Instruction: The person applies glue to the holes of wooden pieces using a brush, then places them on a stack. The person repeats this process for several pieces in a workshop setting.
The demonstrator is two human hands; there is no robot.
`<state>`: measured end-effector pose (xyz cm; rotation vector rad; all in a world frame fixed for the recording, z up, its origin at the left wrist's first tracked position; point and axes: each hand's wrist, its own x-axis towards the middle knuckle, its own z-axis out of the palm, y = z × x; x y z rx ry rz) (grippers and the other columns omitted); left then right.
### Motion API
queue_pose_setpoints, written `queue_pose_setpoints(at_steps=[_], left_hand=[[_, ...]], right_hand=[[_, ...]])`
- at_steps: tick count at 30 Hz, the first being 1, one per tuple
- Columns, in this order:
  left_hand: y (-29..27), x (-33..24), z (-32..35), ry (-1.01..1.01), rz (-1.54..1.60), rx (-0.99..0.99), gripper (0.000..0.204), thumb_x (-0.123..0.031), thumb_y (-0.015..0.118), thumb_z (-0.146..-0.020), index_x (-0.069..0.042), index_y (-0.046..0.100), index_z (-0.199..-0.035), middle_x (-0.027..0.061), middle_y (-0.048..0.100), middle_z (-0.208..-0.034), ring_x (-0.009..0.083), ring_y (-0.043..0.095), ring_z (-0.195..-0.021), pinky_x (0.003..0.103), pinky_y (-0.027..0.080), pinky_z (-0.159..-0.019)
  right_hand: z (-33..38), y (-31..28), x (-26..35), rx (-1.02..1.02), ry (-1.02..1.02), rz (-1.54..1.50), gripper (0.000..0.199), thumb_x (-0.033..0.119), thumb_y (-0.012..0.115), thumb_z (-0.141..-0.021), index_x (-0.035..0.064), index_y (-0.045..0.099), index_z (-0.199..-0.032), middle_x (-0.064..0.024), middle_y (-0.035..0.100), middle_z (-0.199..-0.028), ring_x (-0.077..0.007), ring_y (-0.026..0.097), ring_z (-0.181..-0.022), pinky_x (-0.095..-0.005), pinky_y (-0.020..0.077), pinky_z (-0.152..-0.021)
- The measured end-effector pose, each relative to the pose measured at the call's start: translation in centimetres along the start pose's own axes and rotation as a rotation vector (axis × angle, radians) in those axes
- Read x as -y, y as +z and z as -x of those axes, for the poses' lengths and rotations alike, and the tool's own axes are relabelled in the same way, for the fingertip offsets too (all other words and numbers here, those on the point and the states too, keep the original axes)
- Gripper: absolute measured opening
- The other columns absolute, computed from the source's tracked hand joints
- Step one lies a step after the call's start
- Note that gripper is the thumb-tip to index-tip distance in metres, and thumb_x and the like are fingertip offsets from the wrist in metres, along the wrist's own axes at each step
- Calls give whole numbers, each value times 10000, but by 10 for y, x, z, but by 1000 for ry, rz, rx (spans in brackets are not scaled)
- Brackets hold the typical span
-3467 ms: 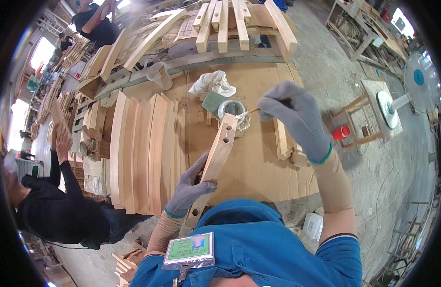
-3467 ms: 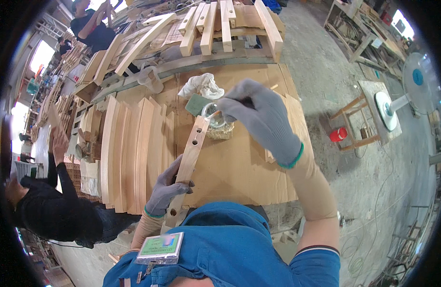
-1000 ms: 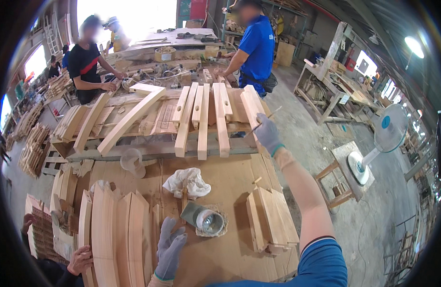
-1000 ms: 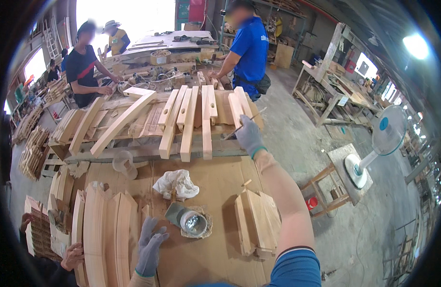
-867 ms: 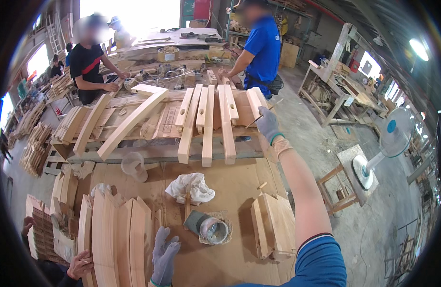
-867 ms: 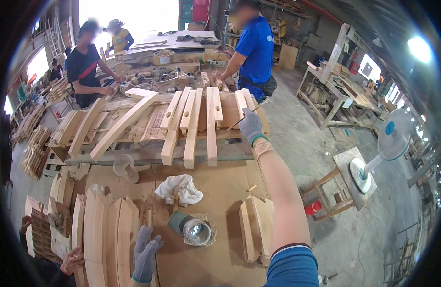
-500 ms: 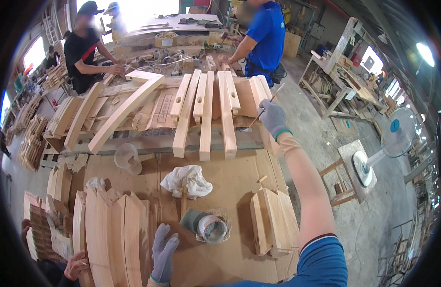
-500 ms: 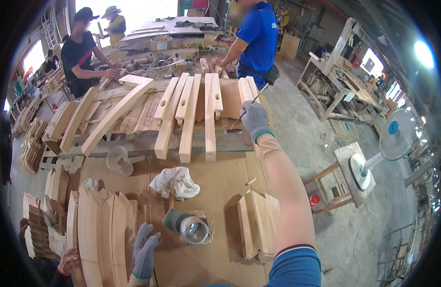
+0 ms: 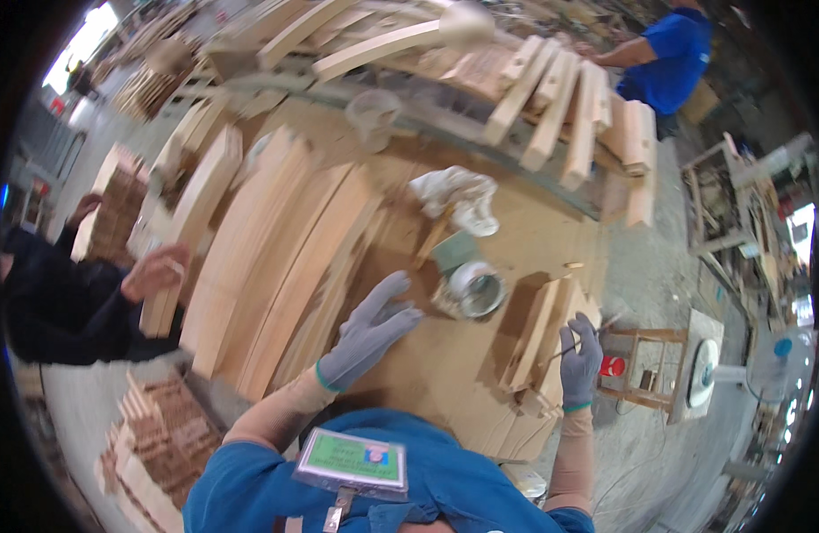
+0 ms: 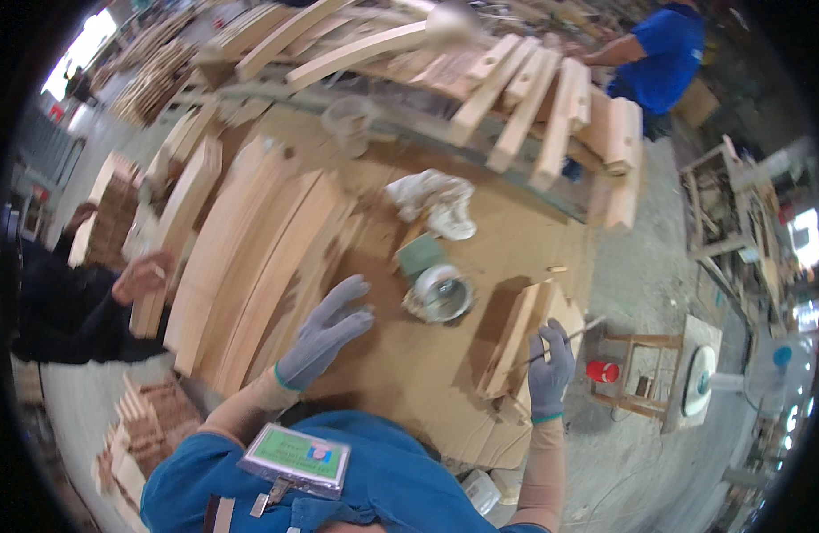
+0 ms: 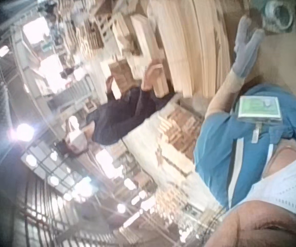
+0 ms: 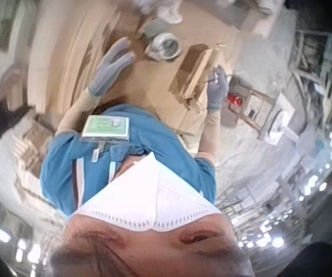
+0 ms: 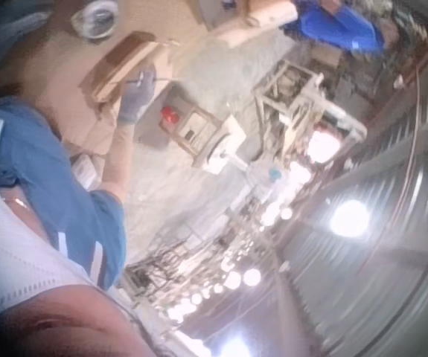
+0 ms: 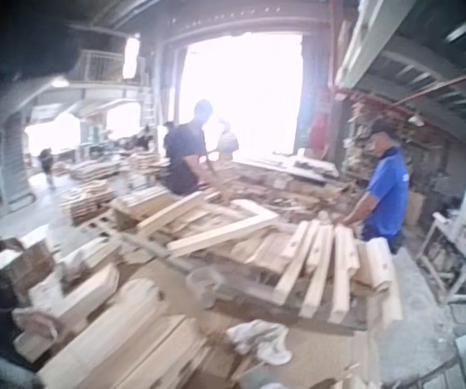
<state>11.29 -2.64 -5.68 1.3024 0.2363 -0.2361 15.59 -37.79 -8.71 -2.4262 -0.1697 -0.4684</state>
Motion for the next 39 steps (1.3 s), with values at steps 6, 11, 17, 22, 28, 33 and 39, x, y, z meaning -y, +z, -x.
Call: queue_pose_setpoints(at_steps=[6,11,17,22,28,33,39], left_hand=[[-23,11,50,168,-489,-132,670,-230,667,-848,-23,348,-1399,151,424,-1370,263,472,-1202,380,398,-1008],[-85,23,56,367,-1547,-511,658,-284,695,-714,5,449,-1252,216,461,-1256,384,466,-1133,453,378,-954],[-100,46,2,239,-1825,-708,575,-270,705,-659,-32,477,-1130,161,507,-1104,304,510,-978,435,418,-814],[-92,24,-35,168,-1812,-773,569,-258,701,-661,-30,473,-1130,155,534,-1058,317,532,-955,419,443,-799],[-92,-15,-21,-80,-1024,-119,441,-217,660,-722,-5,554,-1094,120,610,-972,257,607,-857,361,504,-769],[-76,2,-24,-42,75,207,411,-200,626,-775,17,561,-1118,103,608,-923,204,620,-779,332,544,-717],[-33,19,-69,-61,75,272,472,-199,608,-793,24,519,-1199,137,612,-1024,226,633,-842,347,557,-728]], right_hand=[[104,25,10,95,262,-158,149,61,660,-828,-7,623,-955,-201,639,-1124,-291,603,-1075,-362,447,-939],[150,24,28,117,246,-134,167,49,679,-799,35,635,-960,-209,632,-1136,-335,605,-1072,-379,468,-912],[147,25,46,80,122,-124,151,52,673,-805,40,633,-950,-181,648,-1091,-329,614,-1024,-384,476,-882],[133,32,67,51,13,-210,144,49,660,-816,25,628,-954,-168,653,-1049,-319,616,-1006,-376,482,-873],[141,27,60,-36,76,-306,202,124,595,-918,-13,615,-1065,-153,650,-1051,-251,617,-1022,-331,492,-851],[134,2,66,-85,288,-644,390,252,401,-1017,-38,545,-1233,-95,598,-1010,-135,599,-860,-255,491,-730],[82,-16,73,-67,415,-773,224,134,515,-966,-49,582,-1076,-61,583,-892,-104,572,-706,-227,473,-616]])
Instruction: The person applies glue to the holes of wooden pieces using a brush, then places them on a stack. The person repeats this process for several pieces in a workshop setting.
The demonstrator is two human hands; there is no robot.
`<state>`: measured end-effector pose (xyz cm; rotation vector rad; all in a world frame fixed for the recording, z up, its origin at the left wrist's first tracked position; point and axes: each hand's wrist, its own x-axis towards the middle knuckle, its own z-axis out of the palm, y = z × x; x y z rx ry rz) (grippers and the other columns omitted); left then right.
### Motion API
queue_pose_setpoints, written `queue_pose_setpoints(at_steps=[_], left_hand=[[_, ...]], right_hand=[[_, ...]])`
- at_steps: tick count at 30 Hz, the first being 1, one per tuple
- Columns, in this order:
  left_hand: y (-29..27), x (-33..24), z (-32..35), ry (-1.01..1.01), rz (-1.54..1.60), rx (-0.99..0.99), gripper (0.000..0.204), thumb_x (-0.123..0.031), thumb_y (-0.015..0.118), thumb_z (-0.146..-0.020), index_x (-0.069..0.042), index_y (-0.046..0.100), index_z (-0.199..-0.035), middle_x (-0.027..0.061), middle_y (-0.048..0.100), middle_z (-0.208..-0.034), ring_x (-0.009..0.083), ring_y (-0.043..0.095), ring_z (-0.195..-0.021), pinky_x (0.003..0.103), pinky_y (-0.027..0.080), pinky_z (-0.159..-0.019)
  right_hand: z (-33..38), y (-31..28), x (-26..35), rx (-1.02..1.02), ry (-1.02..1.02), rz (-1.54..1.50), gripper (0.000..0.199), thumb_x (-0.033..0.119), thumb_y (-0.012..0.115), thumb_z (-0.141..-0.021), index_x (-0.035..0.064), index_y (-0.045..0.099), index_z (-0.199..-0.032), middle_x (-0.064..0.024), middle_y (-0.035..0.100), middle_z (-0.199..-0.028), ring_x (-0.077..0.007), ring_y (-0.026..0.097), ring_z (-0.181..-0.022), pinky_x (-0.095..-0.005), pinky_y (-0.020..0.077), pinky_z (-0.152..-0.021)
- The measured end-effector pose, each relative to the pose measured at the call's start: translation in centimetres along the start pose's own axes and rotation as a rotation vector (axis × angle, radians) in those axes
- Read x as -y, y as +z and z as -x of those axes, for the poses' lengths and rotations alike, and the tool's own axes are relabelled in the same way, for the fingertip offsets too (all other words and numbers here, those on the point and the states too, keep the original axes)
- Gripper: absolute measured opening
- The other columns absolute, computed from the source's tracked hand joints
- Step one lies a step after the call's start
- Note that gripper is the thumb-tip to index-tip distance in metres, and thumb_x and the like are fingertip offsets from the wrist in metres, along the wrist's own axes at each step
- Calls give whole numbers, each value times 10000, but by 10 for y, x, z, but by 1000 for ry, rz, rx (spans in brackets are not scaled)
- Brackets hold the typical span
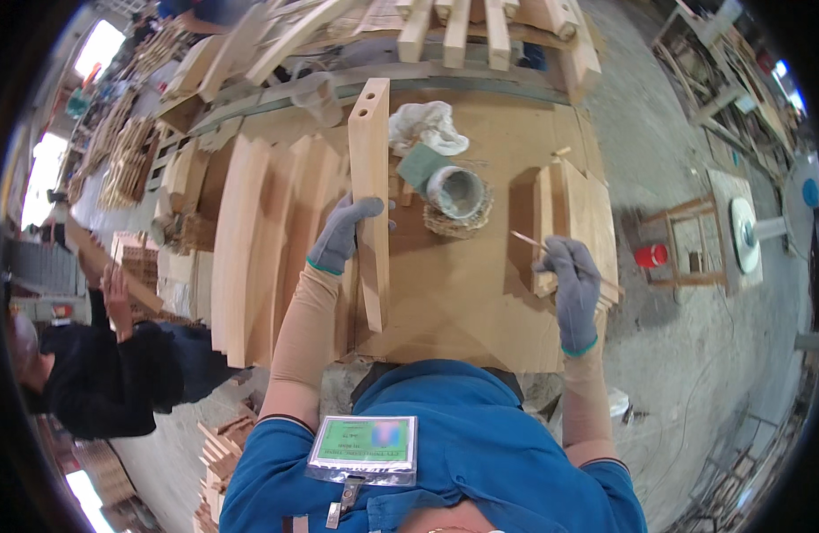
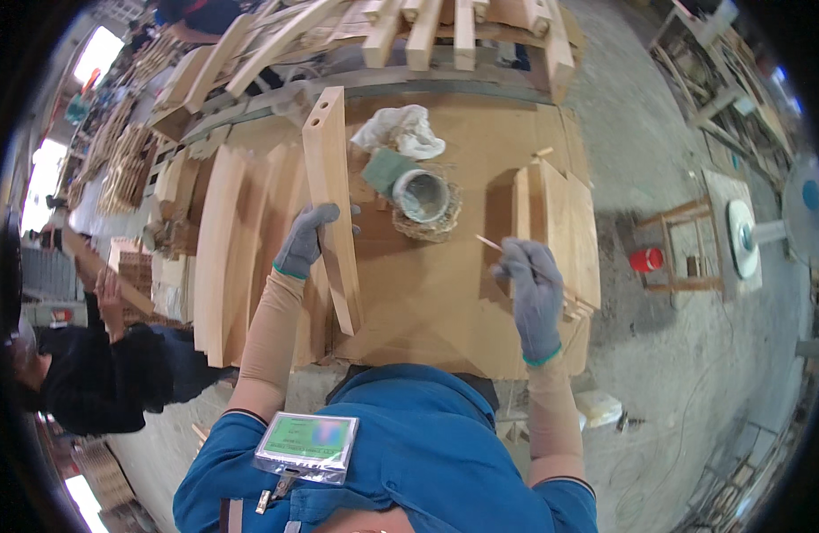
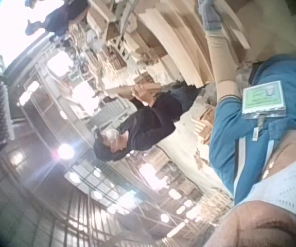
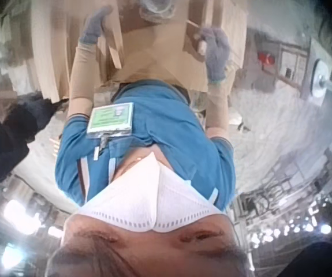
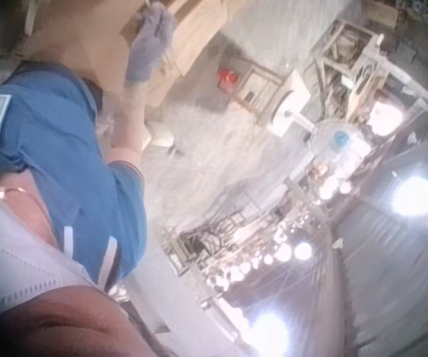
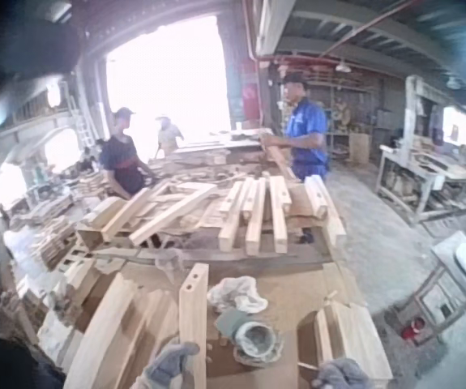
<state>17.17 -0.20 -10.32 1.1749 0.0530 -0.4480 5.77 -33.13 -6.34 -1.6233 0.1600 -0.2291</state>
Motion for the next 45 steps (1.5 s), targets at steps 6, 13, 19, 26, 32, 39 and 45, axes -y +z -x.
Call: queue_pose_setpoints(at_steps=[6,13,19,26,32,39,45], left_hand=[[38,-1,-54,-61,-179,38,508,-215,684,-754,11,549,-1187,77,629,-1004,167,610,-915,287,512,-781],[52,21,-59,153,-672,-98,515,-229,759,-688,19,602,-1111,53,572,-1017,146,572,-891,268,464,-797],[64,25,-44,104,-660,-250,525,-286,788,-634,26,641,-1030,68,553,-1044,191,572,-934,320,463,-821],[65,30,-46,153,-635,-249,490,-264,783,-648,20,639,-1021,76,546,-1032,190,555,-932,317,469,-820],[68,33,-48,113,-620,-246,470,-250,785,-651,19,636,-1006,74,548,-1004,188,542,-944,316,463,-831],[66,36,-48,142,-650,-263,460,-248,782,-656,11,635,-1007,71,548,-1012,184,540,-935,321,462,-834],[67,33,-49,119,-623,-262,450,-239,781,-656,4,639,-1007,65,531,-1010,179,544,-935,313,463,-831]], right_hand=[[-48,52,-27,-33,-88,-181,44,0,644,-849,-13,602,-854,-50,610,-802,-104,595,-712,-241,470,-603],[-64,76,-82,-52,-163,76,69,13,665,-822,5,601,-849,-47,634,-755,-90,591,-690,-247,481,-621],[-74,68,-78,-124,102,-170,80,33,651,-848,5,576,-837,-40,634,-742,-83,590,-702,-229,493,-635],[-77,65,-77,-69,140,-203,56,12,648,-846,11,592,-851,-44,633,-768,-76,574,-698,-221,480,-652],[-56,74,-103,-110,91,-260,60,-3,650,-845,5,591,-851,-44,639,-807,-84,599,-749,-227,502,-700],[-16,77,-71,42,-349,238,133,-58,664,-802,-15,620,-920,-138,675,-928,-165,654,-855,-290,528,-763],[-25,63,-72,-97,57,-360,103,-62,605,-852,-13,594,-943,-121,662,-977,-171,639,-884,-293,525,-833]])
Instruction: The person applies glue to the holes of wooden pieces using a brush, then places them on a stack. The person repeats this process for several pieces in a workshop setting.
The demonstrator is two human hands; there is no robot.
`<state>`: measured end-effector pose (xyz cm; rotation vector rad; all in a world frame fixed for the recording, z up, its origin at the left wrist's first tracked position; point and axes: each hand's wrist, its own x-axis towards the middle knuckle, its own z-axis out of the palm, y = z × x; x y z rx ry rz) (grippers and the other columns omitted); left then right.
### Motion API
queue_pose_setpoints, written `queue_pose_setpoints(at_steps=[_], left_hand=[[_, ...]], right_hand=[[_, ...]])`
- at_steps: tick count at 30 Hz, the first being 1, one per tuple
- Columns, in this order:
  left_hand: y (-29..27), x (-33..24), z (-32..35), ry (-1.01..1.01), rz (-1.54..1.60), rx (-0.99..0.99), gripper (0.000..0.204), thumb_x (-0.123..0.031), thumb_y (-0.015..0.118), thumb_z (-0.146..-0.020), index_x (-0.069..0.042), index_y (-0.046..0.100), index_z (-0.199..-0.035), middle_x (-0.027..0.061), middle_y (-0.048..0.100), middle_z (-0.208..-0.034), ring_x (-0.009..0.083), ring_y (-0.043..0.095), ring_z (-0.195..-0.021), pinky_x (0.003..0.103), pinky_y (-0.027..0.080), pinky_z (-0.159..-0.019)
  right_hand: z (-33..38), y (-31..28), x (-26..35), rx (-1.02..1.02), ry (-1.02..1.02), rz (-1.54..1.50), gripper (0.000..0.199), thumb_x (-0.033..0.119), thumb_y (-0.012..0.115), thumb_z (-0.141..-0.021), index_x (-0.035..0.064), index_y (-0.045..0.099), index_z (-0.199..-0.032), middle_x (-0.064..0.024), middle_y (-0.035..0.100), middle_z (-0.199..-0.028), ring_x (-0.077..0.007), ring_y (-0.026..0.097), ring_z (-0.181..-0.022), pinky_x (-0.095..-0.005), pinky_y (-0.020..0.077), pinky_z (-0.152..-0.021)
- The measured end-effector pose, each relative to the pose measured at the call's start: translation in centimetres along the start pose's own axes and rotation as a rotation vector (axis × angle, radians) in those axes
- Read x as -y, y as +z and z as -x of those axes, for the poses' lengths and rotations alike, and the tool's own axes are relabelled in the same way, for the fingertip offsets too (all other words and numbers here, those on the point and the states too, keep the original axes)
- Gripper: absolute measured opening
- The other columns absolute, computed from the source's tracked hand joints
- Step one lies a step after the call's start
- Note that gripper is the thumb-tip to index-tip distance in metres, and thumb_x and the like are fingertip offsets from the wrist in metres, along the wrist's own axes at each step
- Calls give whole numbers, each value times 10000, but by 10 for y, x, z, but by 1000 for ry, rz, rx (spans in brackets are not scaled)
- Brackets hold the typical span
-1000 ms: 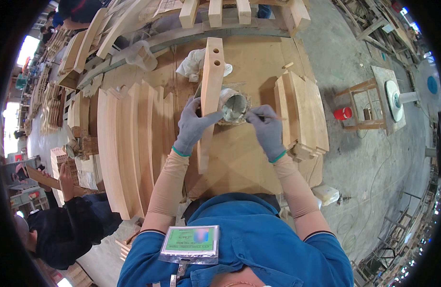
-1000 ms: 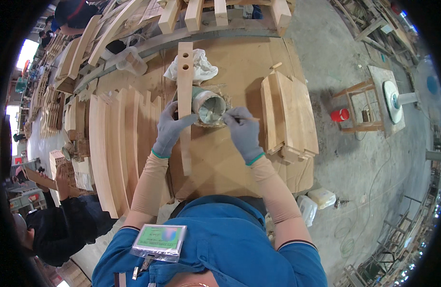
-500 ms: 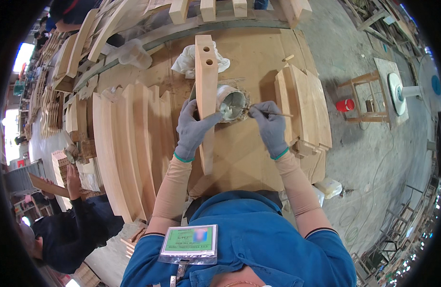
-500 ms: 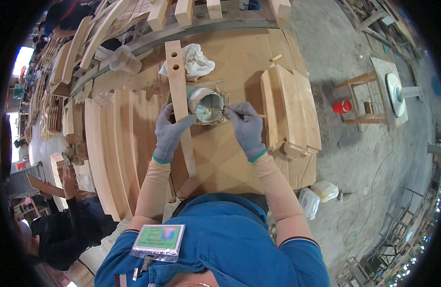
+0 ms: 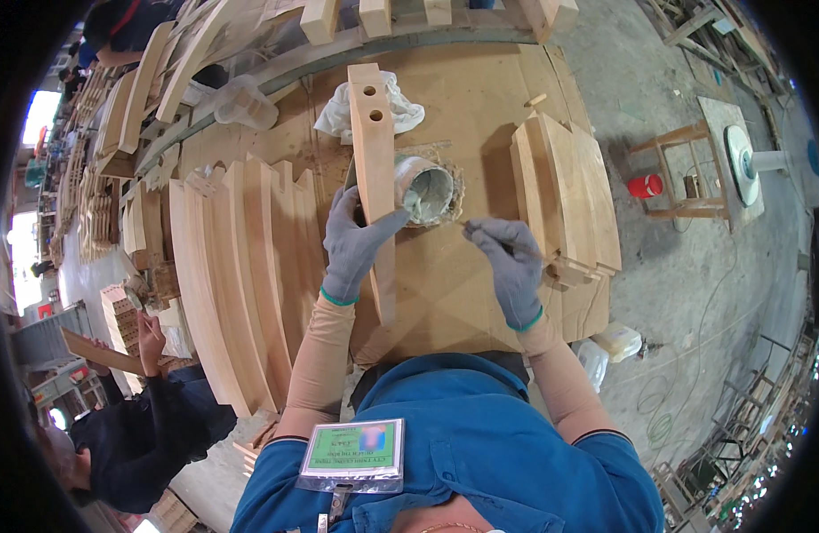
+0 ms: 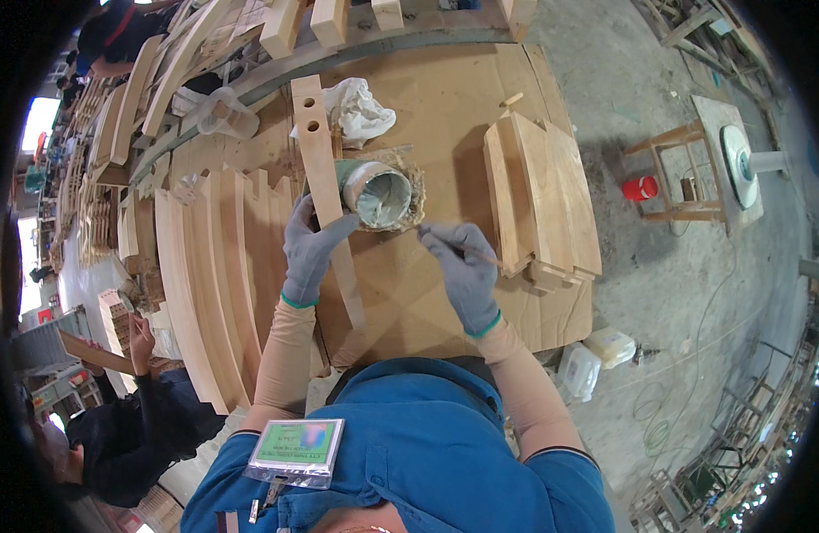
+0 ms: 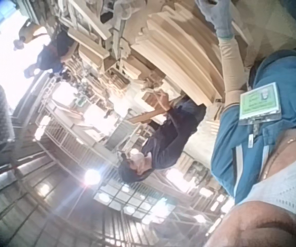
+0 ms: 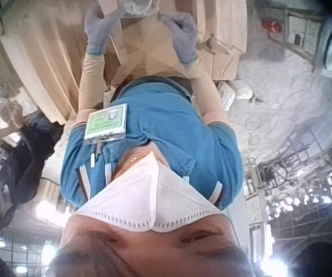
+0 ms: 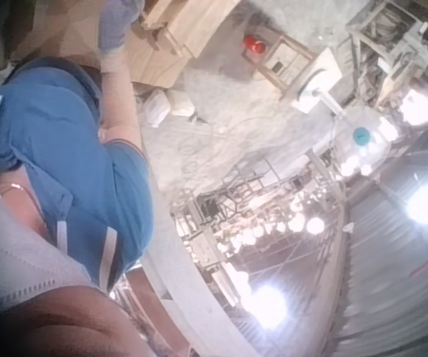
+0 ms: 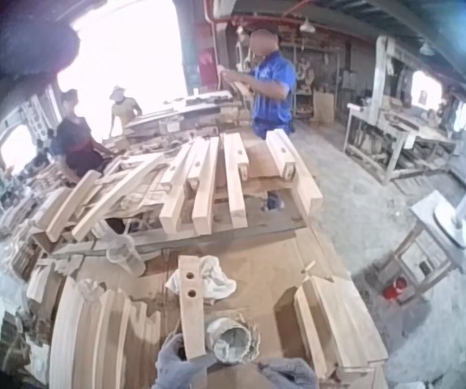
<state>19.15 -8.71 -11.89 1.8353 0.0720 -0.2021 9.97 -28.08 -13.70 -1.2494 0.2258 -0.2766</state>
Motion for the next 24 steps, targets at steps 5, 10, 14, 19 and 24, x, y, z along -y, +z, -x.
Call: queue_pose_setpoints(at_steps=[5,10,14,19,24], left_hand=[[2,-9,1,6,-13,0,456,-219,786,-649,-7,639,-1025,57,507,-1003,168,545,-943,305,465,-825],[-2,-5,1,14,-3,6,469,-209,788,-648,-19,637,-1050,52,495,-1040,168,544,-945,309,466,-830],[2,-7,0,-21,29,-7,464,-209,792,-646,-13,635,-1036,48,496,-1024,163,542,-930,305,463,-827],[-1,-10,0,-11,-72,17,503,-175,780,-674,0,609,-1115,45,519,-1104,156,552,-984,297,459,-858],[-1,-8,-2,-68,76,22,497,-167,771,-689,-2,608,-1128,41,572,-1082,139,573,-949,281,462,-848]], right_hand=[[-19,1,-30,-18,122,-180,98,-82,583,-852,-21,592,-927,-110,657,-956,-156,630,-875,-276,519,-847],[-24,-8,-29,-11,139,-147,93,-62,554,-872,-15,572,-950,-131,641,-978,-210,647,-893,-339,536,-870],[-29,-5,-38,7,137,-173,84,-54,551,-876,-15,570,-948,-137,639,-980,-219,650,-889,-351,541,-867],[-12,-3,-32,-103,280,-328,74,-54,580,-861,-23,592,-927,-118,647,-926,-204,649,-894,-328,560,-834],[10,0,-29,-207,422,-696,86,-14,539,-901,-25,585,-974,-153,649,-960,-242,655,-900,-367,569,-850]])
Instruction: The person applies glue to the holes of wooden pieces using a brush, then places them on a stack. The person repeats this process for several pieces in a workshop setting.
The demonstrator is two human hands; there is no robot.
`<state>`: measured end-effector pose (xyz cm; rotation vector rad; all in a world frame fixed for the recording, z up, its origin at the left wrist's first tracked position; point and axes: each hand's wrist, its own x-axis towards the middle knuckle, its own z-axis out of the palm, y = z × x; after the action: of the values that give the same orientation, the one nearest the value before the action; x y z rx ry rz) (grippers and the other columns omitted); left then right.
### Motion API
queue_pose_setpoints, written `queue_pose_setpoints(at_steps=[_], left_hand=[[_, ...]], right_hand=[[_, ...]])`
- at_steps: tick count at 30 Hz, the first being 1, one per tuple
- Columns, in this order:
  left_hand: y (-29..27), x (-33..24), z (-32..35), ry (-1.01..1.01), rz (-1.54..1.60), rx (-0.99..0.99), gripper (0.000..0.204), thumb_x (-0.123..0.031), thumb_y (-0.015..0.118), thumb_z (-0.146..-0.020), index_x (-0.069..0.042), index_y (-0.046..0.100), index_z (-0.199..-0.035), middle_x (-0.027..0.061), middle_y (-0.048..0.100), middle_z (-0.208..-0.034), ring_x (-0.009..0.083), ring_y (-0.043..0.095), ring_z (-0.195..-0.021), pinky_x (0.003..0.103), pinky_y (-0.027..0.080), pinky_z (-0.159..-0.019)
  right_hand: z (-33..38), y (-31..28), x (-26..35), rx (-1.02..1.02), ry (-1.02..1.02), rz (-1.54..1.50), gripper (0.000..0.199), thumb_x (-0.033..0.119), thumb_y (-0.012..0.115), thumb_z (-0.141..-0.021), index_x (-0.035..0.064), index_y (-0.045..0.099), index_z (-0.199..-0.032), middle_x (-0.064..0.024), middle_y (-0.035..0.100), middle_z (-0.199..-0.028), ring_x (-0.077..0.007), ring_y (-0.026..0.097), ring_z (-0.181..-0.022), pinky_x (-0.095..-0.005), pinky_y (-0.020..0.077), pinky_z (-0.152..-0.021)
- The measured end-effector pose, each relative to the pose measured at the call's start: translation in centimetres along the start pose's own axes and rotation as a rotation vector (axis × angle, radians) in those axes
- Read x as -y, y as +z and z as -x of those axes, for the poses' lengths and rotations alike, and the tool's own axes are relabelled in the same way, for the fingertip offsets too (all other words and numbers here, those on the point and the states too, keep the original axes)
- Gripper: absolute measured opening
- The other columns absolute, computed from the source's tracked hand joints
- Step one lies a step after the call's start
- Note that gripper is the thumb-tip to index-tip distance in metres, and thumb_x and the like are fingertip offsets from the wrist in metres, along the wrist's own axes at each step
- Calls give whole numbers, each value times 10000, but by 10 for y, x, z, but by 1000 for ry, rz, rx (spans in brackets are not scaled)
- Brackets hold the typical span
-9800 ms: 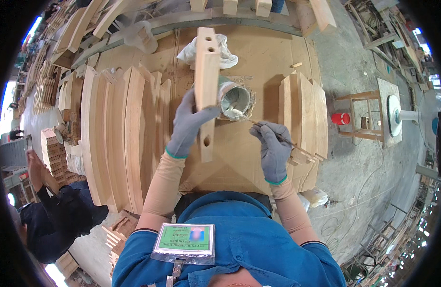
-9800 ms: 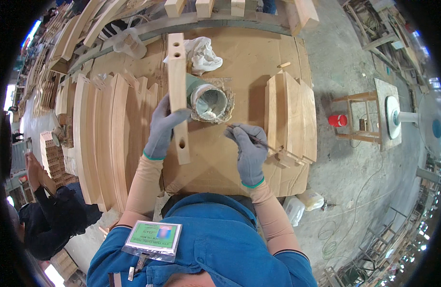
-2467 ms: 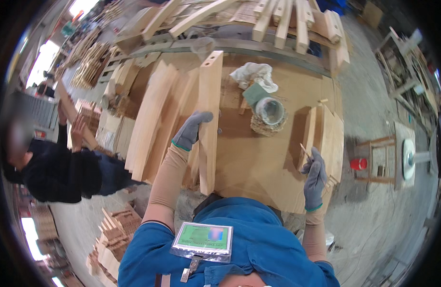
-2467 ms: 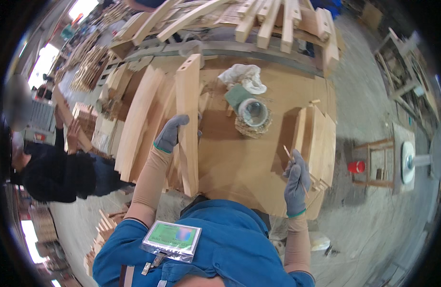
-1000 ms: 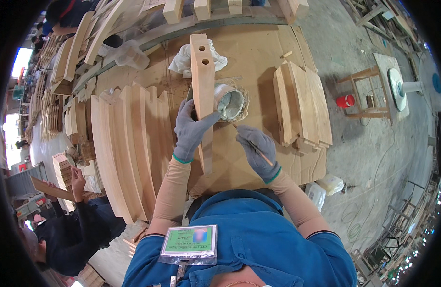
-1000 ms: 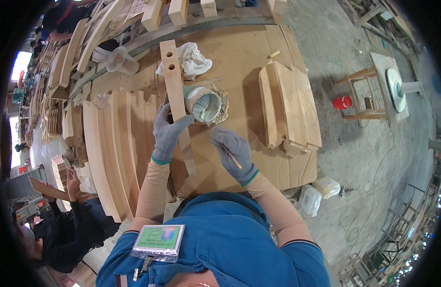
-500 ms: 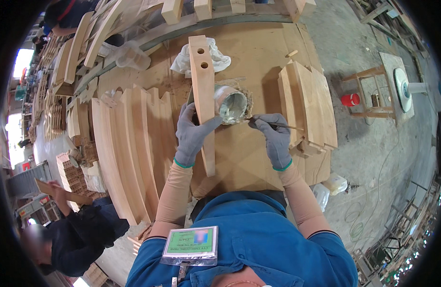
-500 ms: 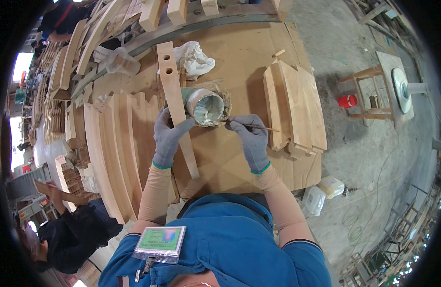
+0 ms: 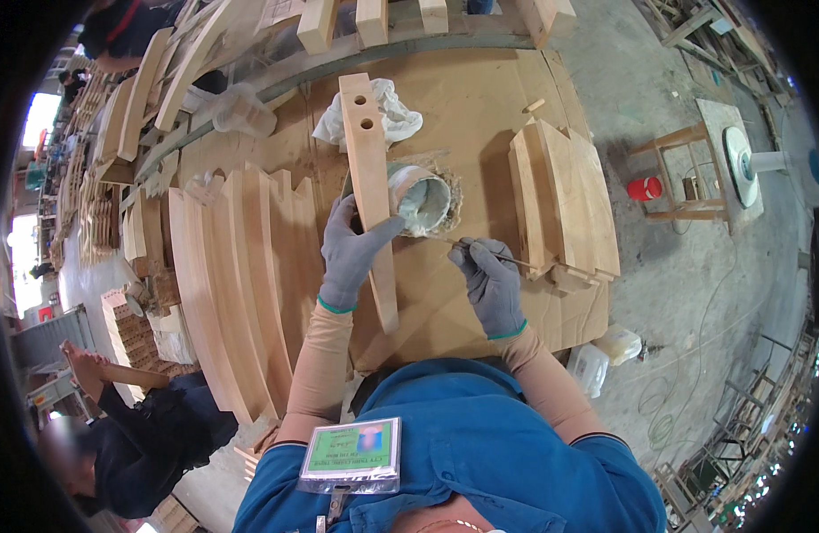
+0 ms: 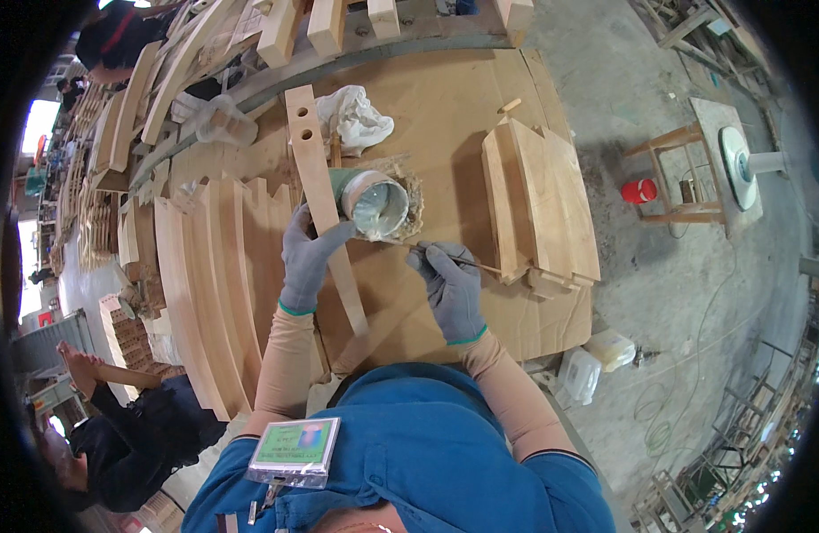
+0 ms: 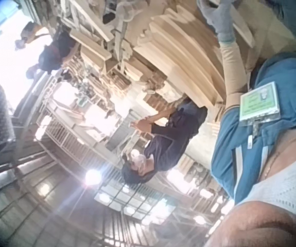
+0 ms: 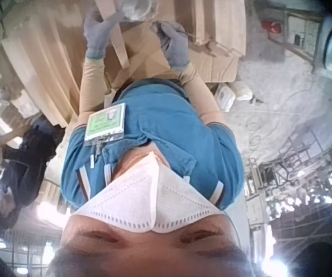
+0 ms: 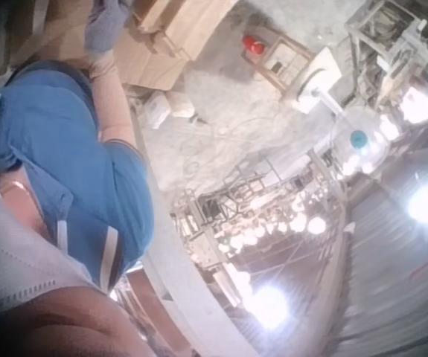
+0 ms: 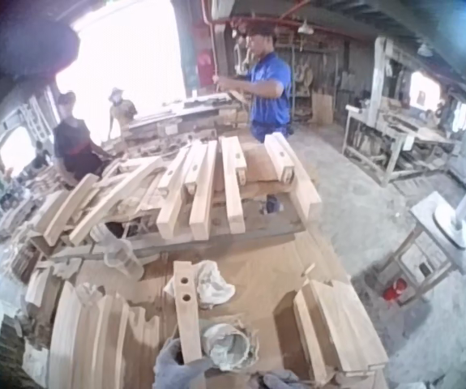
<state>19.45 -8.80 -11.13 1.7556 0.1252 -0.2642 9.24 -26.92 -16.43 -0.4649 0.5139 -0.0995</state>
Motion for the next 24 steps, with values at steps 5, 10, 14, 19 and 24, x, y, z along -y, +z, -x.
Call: queue_pose_setpoints(at_steps=[5,10,14,19,24], left_hand=[[-35,-21,10,-54,120,5,462,-117,751,-689,6,606,-1110,54,614,-1040,128,584,-906,262,472,-816],[-80,-52,58,-68,228,51,462,-80,710,-711,13,582,-1145,53,633,-1012,125,591,-865,256,474,-807],[-95,-45,108,-80,283,165,508,-60,681,-724,19,548,-1208,46,634,-1006,117,589,-872,257,482,-807],[-85,-53,157,-218,229,292,844,-44,707,-716,-2,294,-1451,57,494,-1316,135,523,-1083,282,423,-951],[-79,-52,181,-188,301,395,850,-26,722,-714,5,294,-1448,79,452,-1379,150,472,-1189,294,375,-1010]], right_hand=[[-13,12,7,-29,103,-231,102,37,529,-926,-28,586,-979,-151,652,-950,-211,657,-880,-314,571,-828],[-27,18,18,-16,41,-92,113,99,550,-932,-8,584,-932,-128,640,-867,-185,644,-766,-280,574,-723],[3,59,45,17,-81,21,124,123,556,-936,17,574,-875,-117,627,-833,-169,626,-701,-283,562,-662],[65,103,75,239,-321,137,163,143,547,-948,34,569,-830,-117,634,-836,-166,636,-697,-300,558,-647],[103,121,73,289,-501,288,193,148,516,-965,21,572,-832,-128,644,-857,-178,647,-713,-317,562,-656]])
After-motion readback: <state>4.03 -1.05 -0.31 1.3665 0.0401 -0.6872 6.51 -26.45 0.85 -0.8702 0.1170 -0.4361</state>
